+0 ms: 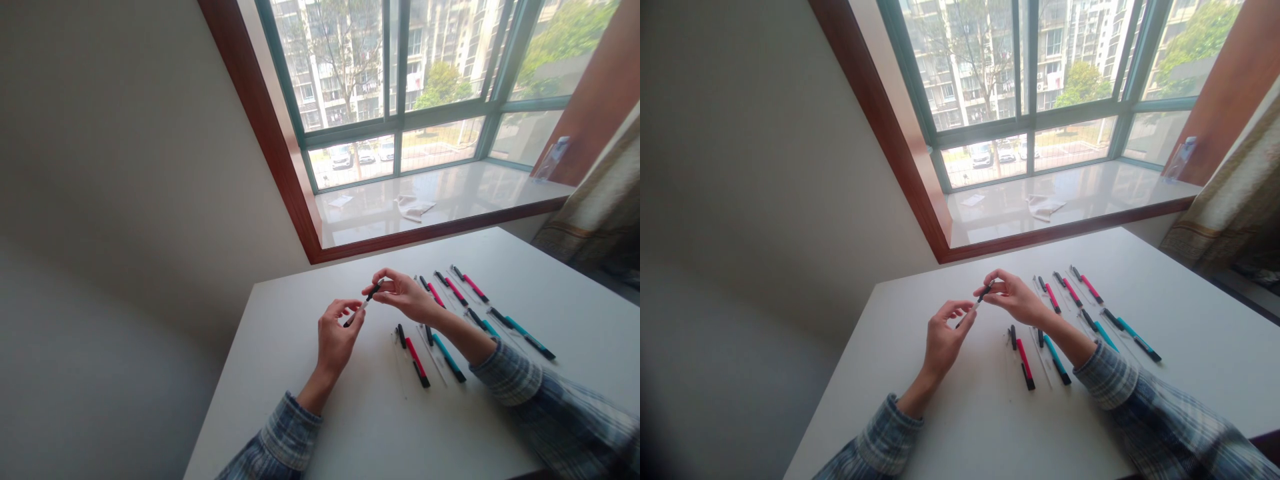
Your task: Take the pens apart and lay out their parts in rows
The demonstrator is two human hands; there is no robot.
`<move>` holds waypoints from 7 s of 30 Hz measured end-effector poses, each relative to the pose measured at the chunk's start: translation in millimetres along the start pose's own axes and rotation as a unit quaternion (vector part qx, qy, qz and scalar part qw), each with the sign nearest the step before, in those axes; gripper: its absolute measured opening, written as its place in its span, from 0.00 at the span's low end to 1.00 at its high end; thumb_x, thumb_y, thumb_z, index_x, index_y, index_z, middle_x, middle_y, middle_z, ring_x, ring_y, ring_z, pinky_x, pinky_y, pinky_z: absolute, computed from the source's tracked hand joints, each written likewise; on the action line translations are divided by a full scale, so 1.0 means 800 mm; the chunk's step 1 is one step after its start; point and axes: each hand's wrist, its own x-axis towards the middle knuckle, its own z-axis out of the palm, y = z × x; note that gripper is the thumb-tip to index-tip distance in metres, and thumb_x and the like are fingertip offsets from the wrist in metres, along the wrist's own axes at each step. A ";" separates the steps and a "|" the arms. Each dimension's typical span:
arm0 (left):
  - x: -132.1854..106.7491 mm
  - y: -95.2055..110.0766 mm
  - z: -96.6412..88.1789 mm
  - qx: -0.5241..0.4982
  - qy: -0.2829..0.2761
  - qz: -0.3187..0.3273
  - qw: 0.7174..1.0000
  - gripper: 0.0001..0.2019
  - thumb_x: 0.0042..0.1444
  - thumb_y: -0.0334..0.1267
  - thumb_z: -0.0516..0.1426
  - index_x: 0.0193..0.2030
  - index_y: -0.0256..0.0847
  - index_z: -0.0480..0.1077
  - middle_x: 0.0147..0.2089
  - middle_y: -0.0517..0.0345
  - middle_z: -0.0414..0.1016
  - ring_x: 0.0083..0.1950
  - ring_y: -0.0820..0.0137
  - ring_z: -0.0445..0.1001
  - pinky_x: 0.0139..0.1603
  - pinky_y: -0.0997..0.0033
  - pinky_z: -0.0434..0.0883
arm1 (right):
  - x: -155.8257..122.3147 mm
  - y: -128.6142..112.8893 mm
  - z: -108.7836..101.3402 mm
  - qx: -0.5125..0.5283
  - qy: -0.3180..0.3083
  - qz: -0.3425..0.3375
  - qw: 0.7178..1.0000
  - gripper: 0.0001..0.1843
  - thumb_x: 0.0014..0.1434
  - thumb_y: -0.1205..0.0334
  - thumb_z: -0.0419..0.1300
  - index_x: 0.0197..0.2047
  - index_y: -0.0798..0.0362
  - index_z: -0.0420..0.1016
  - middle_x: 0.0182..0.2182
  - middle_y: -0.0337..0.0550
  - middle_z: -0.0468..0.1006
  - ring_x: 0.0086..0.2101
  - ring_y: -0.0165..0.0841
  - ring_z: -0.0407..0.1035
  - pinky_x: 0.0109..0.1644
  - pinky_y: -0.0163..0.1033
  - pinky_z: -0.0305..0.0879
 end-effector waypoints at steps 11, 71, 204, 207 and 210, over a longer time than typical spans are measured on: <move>0.002 -0.003 0.001 0.006 0.001 0.010 1.000 0.06 0.59 0.39 0.61 0.41 0.45 0.80 0.40 0.57 0.81 0.40 0.66 0.74 0.46 0.65 0.70 | -0.002 0.000 0.005 -0.015 -0.019 -0.001 1.000 0.18 0.59 0.49 0.69 0.43 0.52 0.70 0.44 0.50 0.83 0.45 0.40 0.78 0.52 0.49 0.72; 0.000 0.004 -0.002 -0.001 0.005 0.017 1.000 0.05 0.62 0.38 0.61 0.42 0.44 0.79 0.42 0.58 0.79 0.39 0.68 0.73 0.45 0.66 0.73 | -0.005 -0.013 -0.003 -0.296 0.064 -0.062 0.951 0.16 0.63 0.46 0.64 0.43 0.50 0.79 0.34 0.41 0.82 0.28 0.30 0.71 0.32 0.35 0.66; 0.057 -0.064 -0.136 0.276 -0.167 0.047 0.945 0.13 0.58 0.36 0.53 0.41 0.46 0.80 0.40 0.57 0.77 0.40 0.65 0.75 0.44 0.68 0.71 | 0.006 -0.050 -0.057 -0.427 0.175 -0.160 0.873 0.09 0.65 0.62 0.60 0.43 0.49 0.82 0.37 0.40 0.85 0.36 0.35 0.79 0.45 0.40 0.76; 0.056 -0.060 -0.131 0.271 -0.149 0.057 0.949 0.13 0.59 0.37 0.54 0.43 0.48 0.80 0.43 0.58 0.76 0.40 0.66 0.75 0.44 0.67 0.71 | 0.010 -0.056 -0.084 -0.461 0.168 -0.154 0.858 0.09 0.65 0.62 0.60 0.44 0.50 0.82 0.38 0.41 0.85 0.37 0.36 0.79 0.45 0.41 0.75; 0.057 -0.059 -0.122 0.258 -0.145 0.065 0.953 0.12 0.60 0.37 0.54 0.44 0.49 0.79 0.45 0.59 0.76 0.39 0.67 0.75 0.45 0.67 0.71 | 0.007 -0.040 -0.104 -0.486 0.157 -0.109 0.853 0.08 0.64 0.62 0.60 0.43 0.50 0.81 0.38 0.42 0.85 0.37 0.37 0.79 0.45 0.42 0.74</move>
